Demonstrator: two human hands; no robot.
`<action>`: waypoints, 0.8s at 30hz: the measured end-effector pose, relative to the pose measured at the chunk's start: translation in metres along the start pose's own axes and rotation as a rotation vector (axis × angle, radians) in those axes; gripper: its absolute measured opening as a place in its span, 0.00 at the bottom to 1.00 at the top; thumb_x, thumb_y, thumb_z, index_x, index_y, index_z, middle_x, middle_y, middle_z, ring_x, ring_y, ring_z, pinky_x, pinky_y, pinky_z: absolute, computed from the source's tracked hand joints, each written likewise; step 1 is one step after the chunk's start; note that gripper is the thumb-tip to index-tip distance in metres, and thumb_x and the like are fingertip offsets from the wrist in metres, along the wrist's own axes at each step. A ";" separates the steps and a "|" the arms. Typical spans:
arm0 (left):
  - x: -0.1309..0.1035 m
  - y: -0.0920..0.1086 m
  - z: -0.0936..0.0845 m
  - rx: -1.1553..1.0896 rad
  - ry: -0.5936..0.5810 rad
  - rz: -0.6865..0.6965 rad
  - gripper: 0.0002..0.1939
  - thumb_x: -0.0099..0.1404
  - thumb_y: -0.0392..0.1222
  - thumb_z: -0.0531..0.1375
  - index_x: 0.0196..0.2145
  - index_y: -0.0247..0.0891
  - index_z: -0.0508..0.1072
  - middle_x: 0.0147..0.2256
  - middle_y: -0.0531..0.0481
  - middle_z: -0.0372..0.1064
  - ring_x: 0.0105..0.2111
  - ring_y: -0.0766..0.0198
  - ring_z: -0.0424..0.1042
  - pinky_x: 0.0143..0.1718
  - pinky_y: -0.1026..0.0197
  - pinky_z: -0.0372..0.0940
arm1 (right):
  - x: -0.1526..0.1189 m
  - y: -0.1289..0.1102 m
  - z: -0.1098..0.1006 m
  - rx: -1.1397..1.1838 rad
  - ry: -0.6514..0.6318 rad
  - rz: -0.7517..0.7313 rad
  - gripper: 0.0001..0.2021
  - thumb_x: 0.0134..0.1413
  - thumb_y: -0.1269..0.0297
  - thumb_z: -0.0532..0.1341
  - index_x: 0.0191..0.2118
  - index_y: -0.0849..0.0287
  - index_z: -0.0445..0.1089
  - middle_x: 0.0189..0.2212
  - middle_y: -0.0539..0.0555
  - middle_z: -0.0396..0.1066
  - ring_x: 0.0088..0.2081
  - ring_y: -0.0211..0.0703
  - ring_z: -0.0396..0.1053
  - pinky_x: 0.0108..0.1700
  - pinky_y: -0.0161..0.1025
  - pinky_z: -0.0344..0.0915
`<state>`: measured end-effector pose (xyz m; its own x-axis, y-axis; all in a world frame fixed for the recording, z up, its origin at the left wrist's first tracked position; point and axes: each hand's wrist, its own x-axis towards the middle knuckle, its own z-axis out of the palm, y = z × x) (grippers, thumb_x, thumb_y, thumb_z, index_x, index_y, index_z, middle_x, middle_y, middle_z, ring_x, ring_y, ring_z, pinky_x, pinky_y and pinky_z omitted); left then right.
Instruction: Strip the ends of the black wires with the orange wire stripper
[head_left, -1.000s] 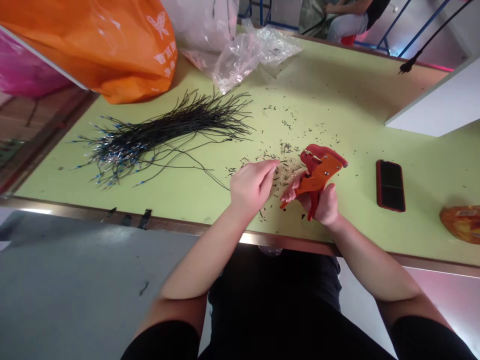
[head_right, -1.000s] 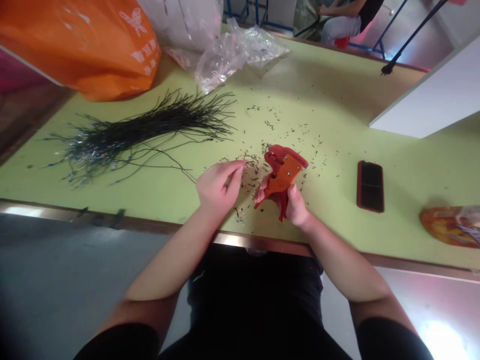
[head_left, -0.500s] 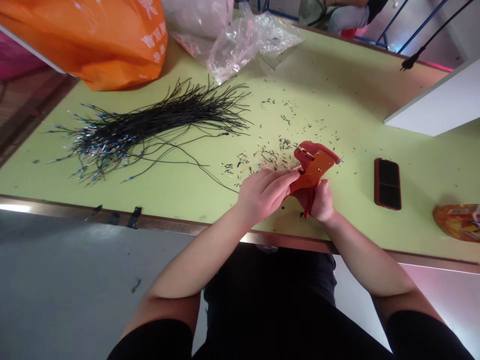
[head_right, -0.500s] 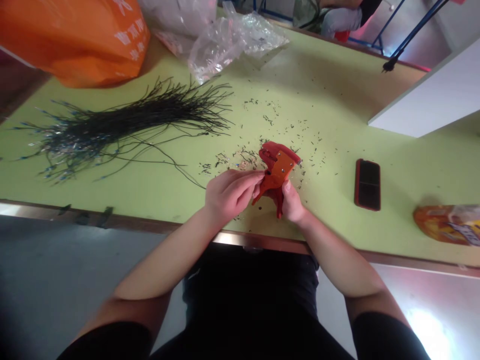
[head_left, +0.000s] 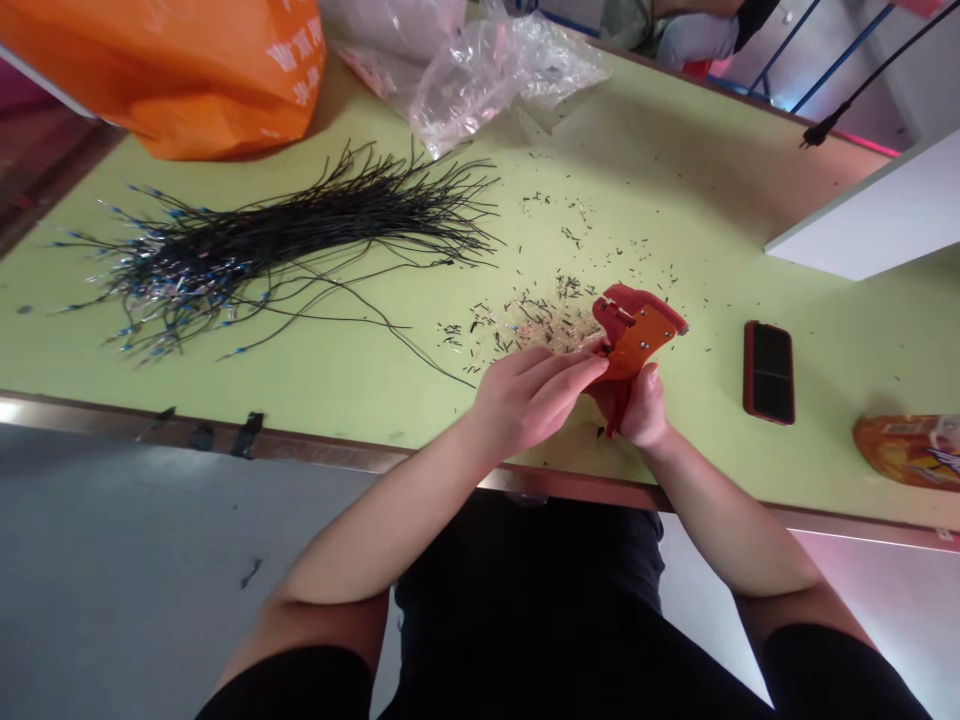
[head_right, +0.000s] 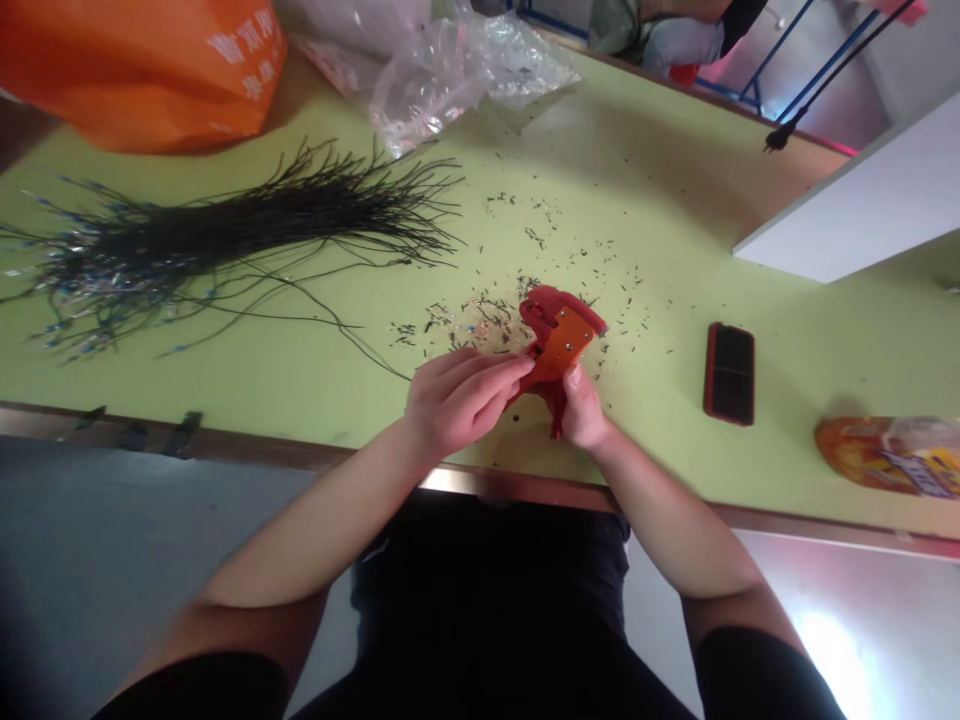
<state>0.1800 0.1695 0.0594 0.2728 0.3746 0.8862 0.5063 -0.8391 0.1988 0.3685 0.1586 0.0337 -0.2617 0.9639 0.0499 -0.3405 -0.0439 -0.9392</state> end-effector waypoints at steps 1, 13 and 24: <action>0.000 0.000 0.000 0.001 0.004 -0.005 0.15 0.74 0.29 0.62 0.54 0.42 0.74 0.41 0.53 0.87 0.28 0.69 0.78 0.31 0.64 0.74 | -0.001 0.000 -0.001 -0.011 0.003 0.003 0.36 0.60 0.21 0.57 0.50 0.50 0.75 0.40 0.59 0.77 0.50 0.64 0.80 0.44 0.60 0.83; -0.004 0.000 0.000 0.019 -0.026 -0.071 0.15 0.75 0.32 0.62 0.56 0.45 0.74 0.40 0.52 0.87 0.28 0.67 0.80 0.31 0.62 0.73 | -0.004 0.002 -0.003 -0.061 -0.008 0.088 0.41 0.55 0.17 0.55 0.55 0.47 0.75 0.46 0.62 0.77 0.50 0.69 0.78 0.40 0.65 0.83; 0.001 0.000 -0.001 0.034 0.081 -0.059 0.17 0.73 0.29 0.62 0.56 0.42 0.74 0.41 0.51 0.87 0.29 0.67 0.80 0.33 0.64 0.73 | -0.004 0.001 -0.006 -0.066 -0.073 0.032 0.38 0.60 0.20 0.55 0.46 0.52 0.79 0.38 0.62 0.77 0.46 0.65 0.80 0.42 0.62 0.83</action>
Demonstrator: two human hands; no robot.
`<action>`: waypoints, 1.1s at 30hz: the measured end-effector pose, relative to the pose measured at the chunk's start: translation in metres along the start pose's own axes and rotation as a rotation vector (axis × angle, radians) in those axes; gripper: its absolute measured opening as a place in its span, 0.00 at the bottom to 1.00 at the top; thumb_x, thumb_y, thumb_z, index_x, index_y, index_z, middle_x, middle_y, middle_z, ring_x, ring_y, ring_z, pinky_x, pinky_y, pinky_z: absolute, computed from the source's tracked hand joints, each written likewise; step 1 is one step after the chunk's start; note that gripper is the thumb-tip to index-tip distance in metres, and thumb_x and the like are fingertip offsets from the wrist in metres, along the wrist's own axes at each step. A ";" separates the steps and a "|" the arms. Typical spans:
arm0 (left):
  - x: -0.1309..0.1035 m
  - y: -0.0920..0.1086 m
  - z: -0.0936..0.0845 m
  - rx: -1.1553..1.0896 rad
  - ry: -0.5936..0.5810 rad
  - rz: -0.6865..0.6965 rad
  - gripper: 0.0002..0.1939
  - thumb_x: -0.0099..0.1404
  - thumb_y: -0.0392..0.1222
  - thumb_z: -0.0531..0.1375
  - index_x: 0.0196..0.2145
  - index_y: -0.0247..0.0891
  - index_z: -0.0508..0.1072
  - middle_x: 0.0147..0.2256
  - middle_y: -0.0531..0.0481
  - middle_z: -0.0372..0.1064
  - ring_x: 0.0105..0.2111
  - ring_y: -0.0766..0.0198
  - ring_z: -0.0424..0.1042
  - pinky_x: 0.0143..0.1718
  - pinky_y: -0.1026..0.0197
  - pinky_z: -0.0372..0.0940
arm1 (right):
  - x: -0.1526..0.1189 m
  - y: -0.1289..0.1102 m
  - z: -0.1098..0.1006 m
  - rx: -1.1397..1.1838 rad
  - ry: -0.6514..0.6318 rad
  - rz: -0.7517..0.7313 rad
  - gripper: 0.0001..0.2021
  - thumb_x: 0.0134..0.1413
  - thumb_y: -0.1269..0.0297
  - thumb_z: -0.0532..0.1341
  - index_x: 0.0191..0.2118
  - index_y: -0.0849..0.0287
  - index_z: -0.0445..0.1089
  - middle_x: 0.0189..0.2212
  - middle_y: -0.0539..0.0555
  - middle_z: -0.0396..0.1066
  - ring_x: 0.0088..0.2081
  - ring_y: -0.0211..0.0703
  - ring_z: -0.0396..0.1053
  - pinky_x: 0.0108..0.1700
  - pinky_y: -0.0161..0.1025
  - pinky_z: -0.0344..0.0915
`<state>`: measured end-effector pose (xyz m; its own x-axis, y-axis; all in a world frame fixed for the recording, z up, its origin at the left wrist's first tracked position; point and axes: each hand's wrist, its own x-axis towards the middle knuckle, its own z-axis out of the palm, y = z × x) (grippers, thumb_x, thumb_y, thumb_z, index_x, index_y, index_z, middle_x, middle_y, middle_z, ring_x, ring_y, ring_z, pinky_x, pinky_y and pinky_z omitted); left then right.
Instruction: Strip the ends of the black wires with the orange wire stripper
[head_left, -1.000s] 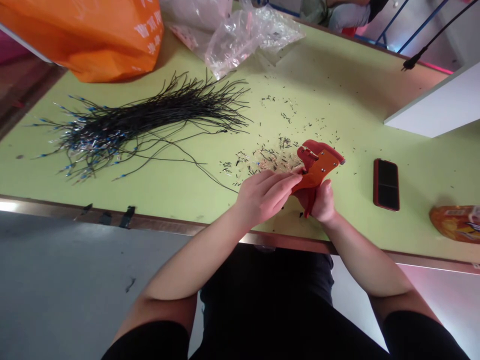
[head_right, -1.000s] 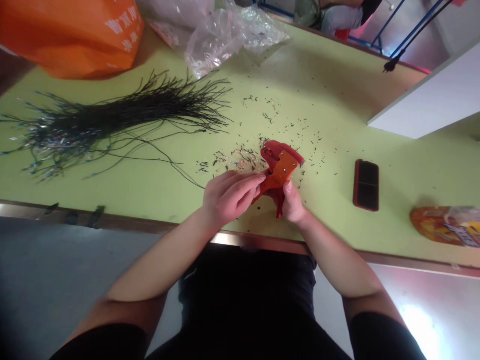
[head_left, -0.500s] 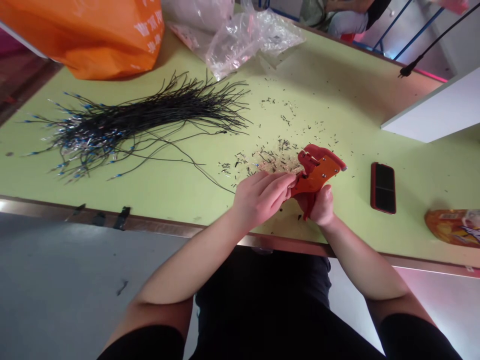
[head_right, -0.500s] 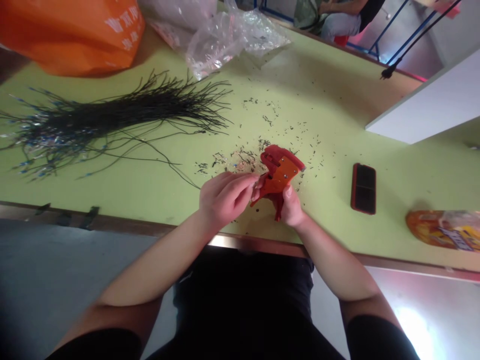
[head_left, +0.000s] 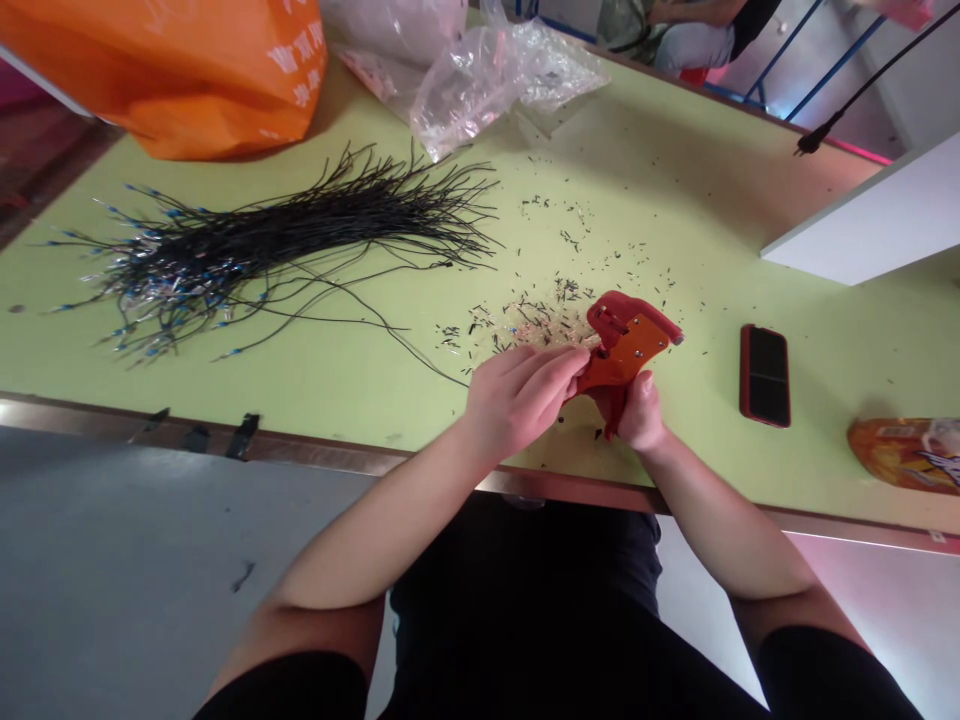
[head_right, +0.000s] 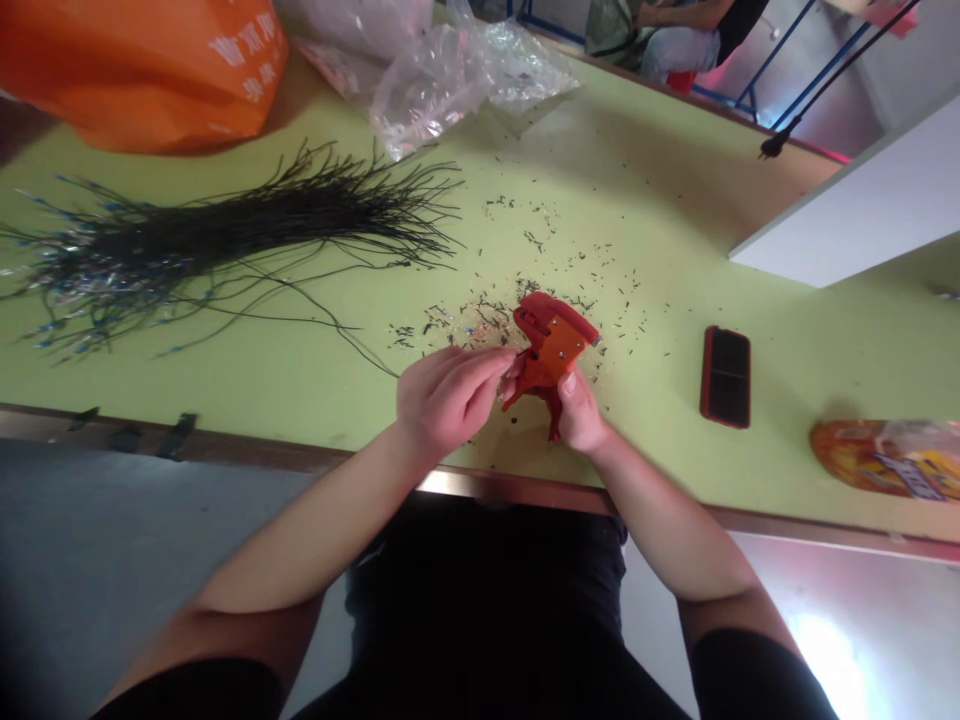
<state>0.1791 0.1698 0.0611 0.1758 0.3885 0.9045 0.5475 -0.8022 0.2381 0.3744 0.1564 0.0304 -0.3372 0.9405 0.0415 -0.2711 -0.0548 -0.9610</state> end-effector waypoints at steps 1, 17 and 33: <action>0.000 0.000 0.000 -0.002 -0.001 0.004 0.18 0.73 0.29 0.62 0.57 0.43 0.74 0.41 0.52 0.87 0.29 0.67 0.80 0.33 0.64 0.73 | 0.000 0.001 0.000 0.002 0.010 0.006 0.38 0.59 0.19 0.55 0.46 0.52 0.79 0.37 0.62 0.77 0.46 0.66 0.80 0.42 0.63 0.83; -0.005 0.004 0.006 -0.097 -0.051 0.020 0.13 0.74 0.28 0.61 0.52 0.42 0.74 0.40 0.52 0.87 0.28 0.69 0.80 0.31 0.65 0.74 | 0.001 -0.002 0.005 -0.006 0.150 -0.019 0.32 0.58 0.24 0.62 0.43 0.50 0.78 0.28 0.56 0.74 0.40 0.63 0.80 0.38 0.61 0.83; -0.005 0.007 0.006 -0.140 -0.072 -0.015 0.11 0.76 0.30 0.60 0.52 0.42 0.73 0.41 0.52 0.87 0.33 0.69 0.84 0.36 0.65 0.76 | 0.003 -0.011 0.012 -0.096 0.109 -0.053 0.35 0.58 0.21 0.61 0.30 0.53 0.72 0.16 0.46 0.62 0.18 0.43 0.64 0.25 0.46 0.77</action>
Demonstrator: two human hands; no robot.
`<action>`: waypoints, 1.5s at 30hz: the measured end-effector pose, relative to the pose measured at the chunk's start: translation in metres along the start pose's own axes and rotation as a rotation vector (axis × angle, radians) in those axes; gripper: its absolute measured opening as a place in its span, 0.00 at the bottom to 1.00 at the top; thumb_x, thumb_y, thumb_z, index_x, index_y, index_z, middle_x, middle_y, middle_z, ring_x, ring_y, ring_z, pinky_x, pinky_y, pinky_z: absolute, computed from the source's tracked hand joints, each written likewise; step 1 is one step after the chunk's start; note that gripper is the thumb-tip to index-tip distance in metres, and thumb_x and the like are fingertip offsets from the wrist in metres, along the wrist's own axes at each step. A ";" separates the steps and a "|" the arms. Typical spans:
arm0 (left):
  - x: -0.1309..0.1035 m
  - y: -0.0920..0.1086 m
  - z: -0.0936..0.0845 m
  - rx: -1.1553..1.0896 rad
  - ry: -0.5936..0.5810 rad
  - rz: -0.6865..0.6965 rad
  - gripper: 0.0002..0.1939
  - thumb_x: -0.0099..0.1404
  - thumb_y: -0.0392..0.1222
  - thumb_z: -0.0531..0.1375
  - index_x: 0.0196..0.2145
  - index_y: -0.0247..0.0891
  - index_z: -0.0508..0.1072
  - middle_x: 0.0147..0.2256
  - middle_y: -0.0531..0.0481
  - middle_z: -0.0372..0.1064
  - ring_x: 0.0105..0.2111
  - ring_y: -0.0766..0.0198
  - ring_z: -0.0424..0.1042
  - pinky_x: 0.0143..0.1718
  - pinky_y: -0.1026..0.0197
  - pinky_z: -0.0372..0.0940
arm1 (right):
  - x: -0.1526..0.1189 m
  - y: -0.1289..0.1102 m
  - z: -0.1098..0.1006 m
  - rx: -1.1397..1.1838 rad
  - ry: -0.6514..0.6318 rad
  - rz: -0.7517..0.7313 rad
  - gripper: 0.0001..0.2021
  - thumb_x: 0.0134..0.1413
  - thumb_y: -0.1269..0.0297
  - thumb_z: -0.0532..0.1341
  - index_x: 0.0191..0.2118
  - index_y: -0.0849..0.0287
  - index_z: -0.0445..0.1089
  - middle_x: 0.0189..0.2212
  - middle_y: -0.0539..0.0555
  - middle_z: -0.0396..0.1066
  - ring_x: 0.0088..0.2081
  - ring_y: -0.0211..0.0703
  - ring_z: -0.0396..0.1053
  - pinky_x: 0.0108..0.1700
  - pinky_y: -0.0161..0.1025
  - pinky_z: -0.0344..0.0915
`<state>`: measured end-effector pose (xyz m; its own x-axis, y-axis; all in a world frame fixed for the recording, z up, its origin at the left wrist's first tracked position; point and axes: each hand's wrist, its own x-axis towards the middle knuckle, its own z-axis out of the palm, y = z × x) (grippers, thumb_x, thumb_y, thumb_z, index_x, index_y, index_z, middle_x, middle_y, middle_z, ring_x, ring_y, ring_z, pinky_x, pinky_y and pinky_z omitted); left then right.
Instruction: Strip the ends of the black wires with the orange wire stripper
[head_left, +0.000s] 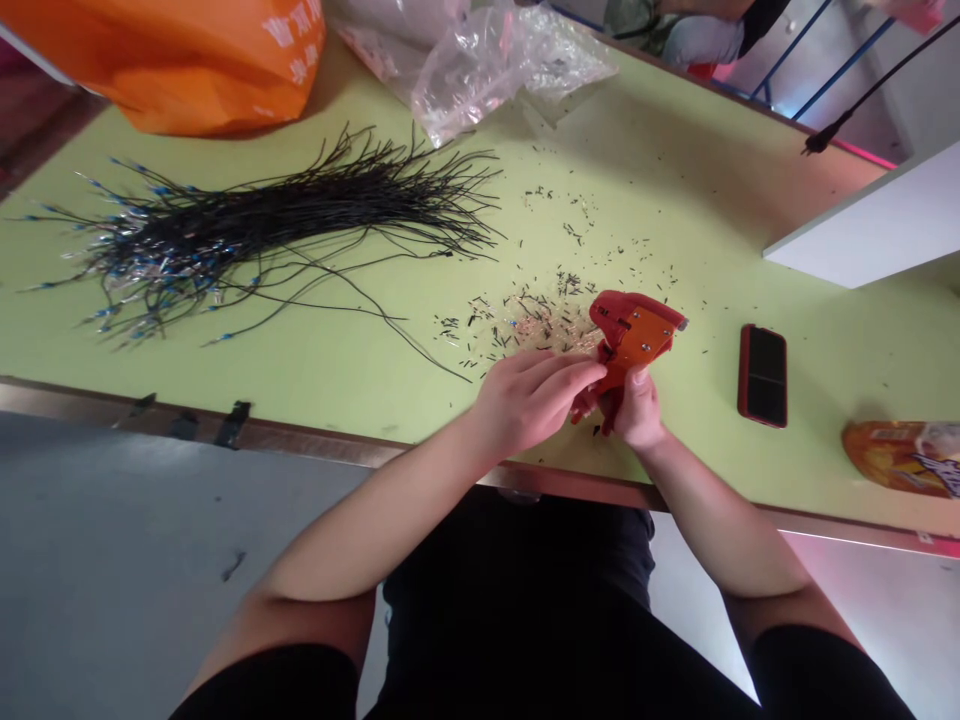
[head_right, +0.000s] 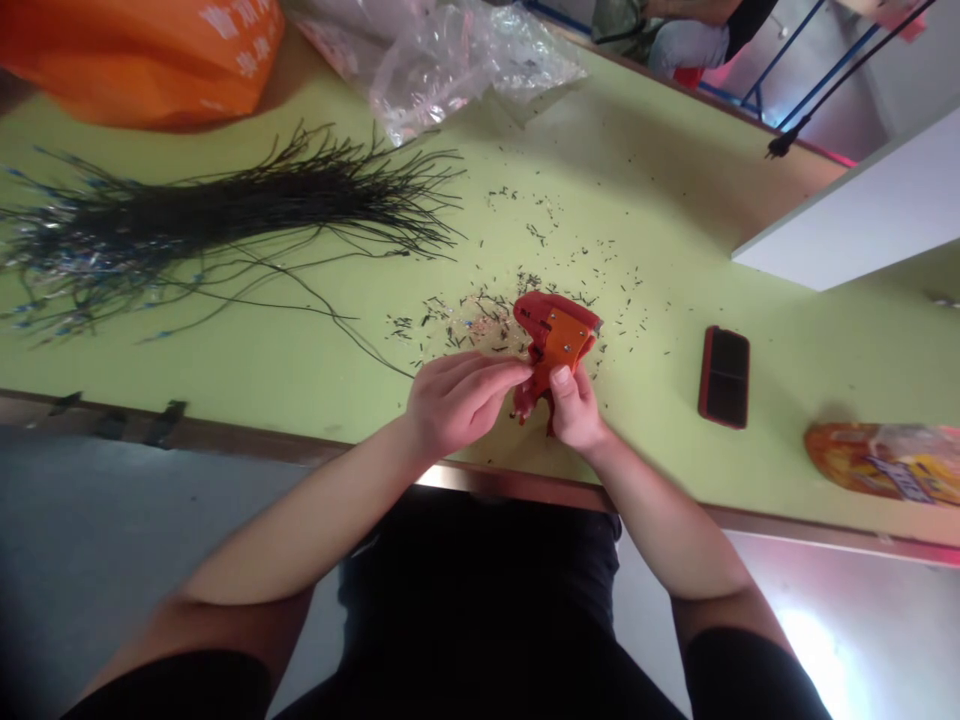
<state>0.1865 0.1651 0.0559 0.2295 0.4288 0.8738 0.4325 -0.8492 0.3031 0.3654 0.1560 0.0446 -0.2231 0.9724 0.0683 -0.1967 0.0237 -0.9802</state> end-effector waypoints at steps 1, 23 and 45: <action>0.000 0.000 0.000 -0.003 -0.002 0.001 0.11 0.76 0.30 0.61 0.52 0.41 0.73 0.41 0.51 0.87 0.32 0.68 0.83 0.36 0.65 0.76 | 0.000 0.000 0.000 -0.005 0.016 0.004 0.35 0.58 0.20 0.61 0.30 0.53 0.72 0.16 0.46 0.62 0.17 0.41 0.63 0.24 0.45 0.76; 0.005 -0.009 -0.010 0.005 -0.017 -0.297 0.06 0.82 0.38 0.59 0.47 0.38 0.77 0.37 0.51 0.86 0.27 0.72 0.81 0.28 0.70 0.70 | 0.011 -0.022 -0.010 0.234 -0.136 0.023 0.34 0.59 0.22 0.61 0.34 0.53 0.74 0.21 0.49 0.67 0.23 0.46 0.71 0.30 0.49 0.78; -0.003 -0.025 -0.011 0.261 0.002 -0.240 0.12 0.82 0.42 0.58 0.42 0.40 0.80 0.32 0.50 0.81 0.31 0.65 0.78 0.35 0.62 0.69 | 0.007 -0.018 -0.021 0.165 -0.474 0.242 0.40 0.61 0.20 0.57 0.47 0.58 0.77 0.34 0.57 0.79 0.36 0.50 0.79 0.40 0.47 0.78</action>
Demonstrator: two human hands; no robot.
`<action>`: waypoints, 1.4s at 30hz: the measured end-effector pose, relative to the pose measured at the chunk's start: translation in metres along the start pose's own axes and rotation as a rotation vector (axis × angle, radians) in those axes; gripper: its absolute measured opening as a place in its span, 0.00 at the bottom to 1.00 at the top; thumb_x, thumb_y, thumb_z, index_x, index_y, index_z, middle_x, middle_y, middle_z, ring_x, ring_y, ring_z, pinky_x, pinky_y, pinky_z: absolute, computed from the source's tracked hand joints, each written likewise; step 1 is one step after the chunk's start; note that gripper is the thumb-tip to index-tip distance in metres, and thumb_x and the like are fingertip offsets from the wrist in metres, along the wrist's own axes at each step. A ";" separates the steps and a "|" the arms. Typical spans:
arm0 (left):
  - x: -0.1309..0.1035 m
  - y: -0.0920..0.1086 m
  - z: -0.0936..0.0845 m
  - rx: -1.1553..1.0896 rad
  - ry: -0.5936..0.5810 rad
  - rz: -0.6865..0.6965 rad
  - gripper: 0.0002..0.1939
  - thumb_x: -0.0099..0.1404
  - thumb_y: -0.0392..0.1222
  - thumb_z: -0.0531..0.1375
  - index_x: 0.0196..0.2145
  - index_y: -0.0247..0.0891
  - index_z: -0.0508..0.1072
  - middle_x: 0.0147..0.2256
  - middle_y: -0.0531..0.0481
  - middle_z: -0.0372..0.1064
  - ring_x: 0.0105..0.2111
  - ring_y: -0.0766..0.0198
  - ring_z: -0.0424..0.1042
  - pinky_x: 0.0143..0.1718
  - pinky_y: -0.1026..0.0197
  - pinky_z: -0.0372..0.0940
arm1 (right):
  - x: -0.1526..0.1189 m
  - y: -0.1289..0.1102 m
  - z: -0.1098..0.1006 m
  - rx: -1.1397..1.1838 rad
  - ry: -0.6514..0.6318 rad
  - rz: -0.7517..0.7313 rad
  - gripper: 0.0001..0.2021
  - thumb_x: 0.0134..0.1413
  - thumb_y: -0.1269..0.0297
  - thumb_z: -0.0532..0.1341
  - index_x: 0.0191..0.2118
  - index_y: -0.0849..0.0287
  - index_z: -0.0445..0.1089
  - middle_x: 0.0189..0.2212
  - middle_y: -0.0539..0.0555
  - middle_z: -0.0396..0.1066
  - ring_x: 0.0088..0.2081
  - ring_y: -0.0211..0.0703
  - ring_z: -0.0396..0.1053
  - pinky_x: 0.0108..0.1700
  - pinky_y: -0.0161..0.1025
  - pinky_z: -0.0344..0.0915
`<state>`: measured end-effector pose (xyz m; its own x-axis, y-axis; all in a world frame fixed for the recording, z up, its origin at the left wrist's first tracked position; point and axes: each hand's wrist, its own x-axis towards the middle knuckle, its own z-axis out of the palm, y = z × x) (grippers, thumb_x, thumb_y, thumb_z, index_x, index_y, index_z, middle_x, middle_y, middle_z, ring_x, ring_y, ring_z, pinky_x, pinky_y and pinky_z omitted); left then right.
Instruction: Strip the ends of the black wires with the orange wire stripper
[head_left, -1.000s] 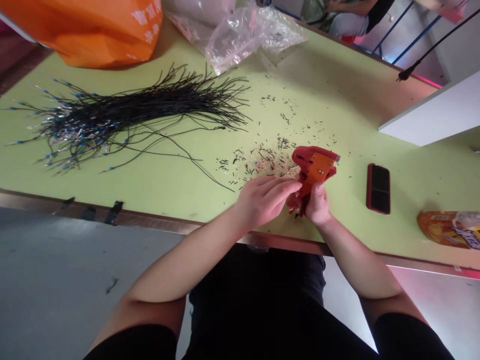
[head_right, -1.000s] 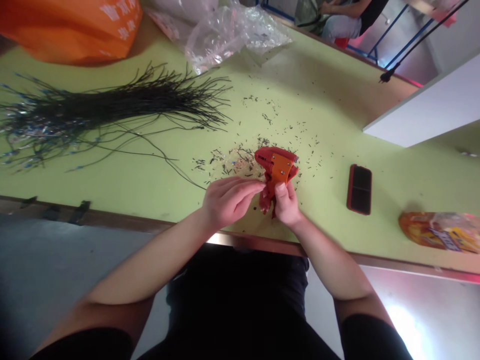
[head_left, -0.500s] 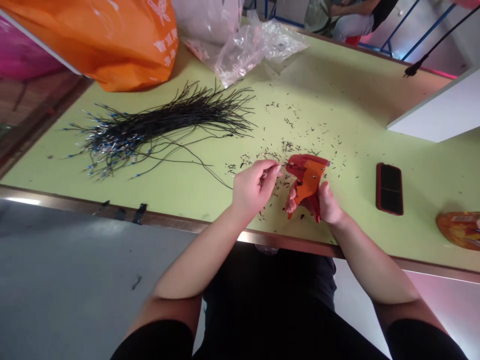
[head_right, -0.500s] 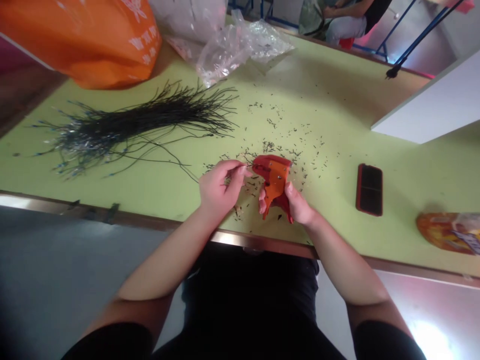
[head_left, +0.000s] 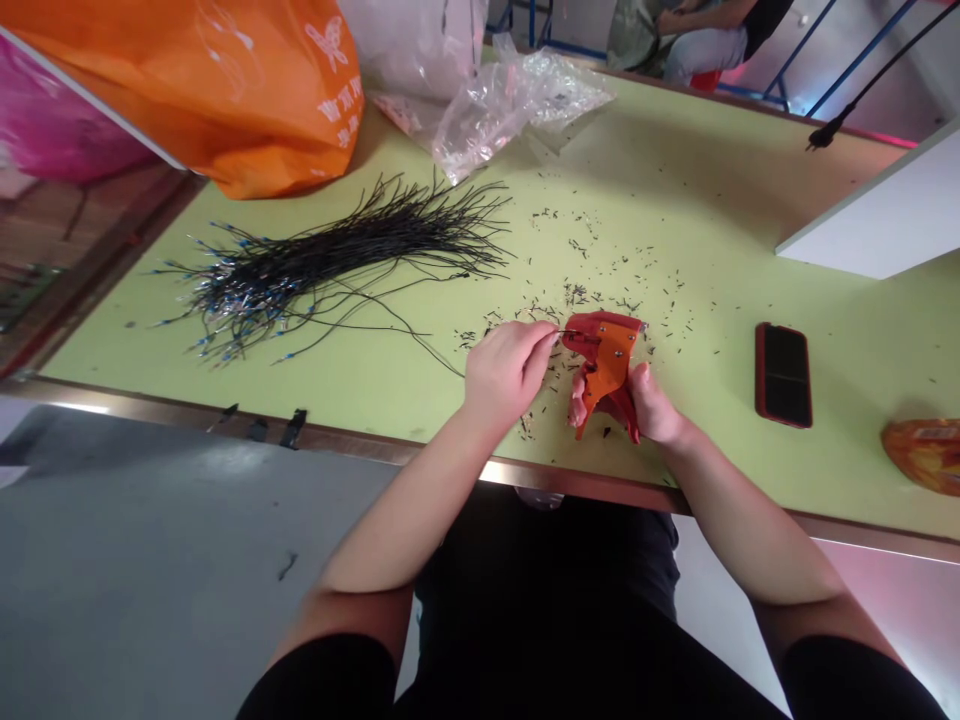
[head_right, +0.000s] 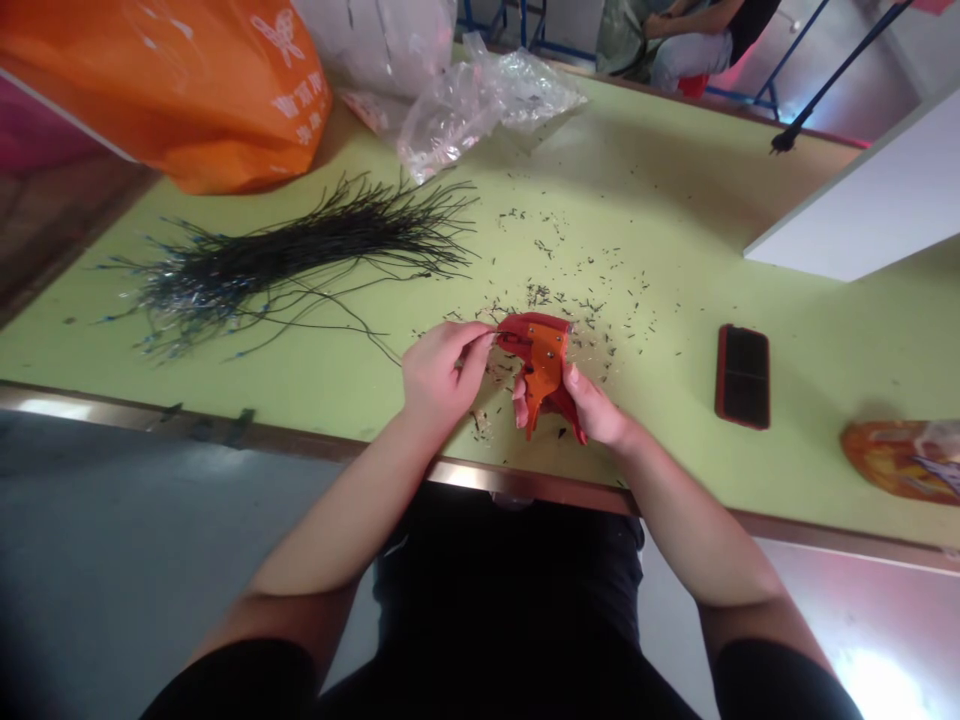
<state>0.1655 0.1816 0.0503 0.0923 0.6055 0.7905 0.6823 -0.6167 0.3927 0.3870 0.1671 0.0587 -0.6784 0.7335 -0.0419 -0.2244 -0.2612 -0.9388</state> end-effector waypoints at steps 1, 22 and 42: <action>0.000 0.000 0.000 -0.018 0.001 0.006 0.12 0.82 0.42 0.58 0.43 0.40 0.80 0.33 0.49 0.82 0.32 0.65 0.79 0.35 0.62 0.69 | 0.000 0.000 0.000 0.001 0.002 0.006 0.39 0.61 0.20 0.58 0.46 0.58 0.77 0.34 0.57 0.79 0.36 0.50 0.79 0.40 0.47 0.79; -0.004 0.001 0.002 -0.071 -0.095 -0.091 0.15 0.82 0.43 0.54 0.46 0.38 0.80 0.37 0.46 0.84 0.36 0.61 0.82 0.40 0.59 0.74 | 0.002 0.014 0.015 -0.054 0.170 -0.055 0.34 0.61 0.23 0.61 0.30 0.53 0.67 0.17 0.43 0.61 0.17 0.37 0.61 0.22 0.39 0.68; 0.001 -0.003 -0.004 -0.058 0.068 -0.196 0.12 0.81 0.43 0.57 0.46 0.38 0.80 0.33 0.50 0.81 0.29 0.66 0.77 0.33 0.62 0.69 | 0.003 0.004 0.013 0.013 0.308 -0.303 0.32 0.58 0.23 0.63 0.36 0.52 0.73 0.25 0.50 0.70 0.27 0.48 0.73 0.36 0.51 0.79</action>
<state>0.1609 0.1822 0.0520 -0.0886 0.6822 0.7258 0.6394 -0.5198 0.5666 0.3751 0.1597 0.0588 -0.3405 0.9308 0.1333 -0.3912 -0.0113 -0.9202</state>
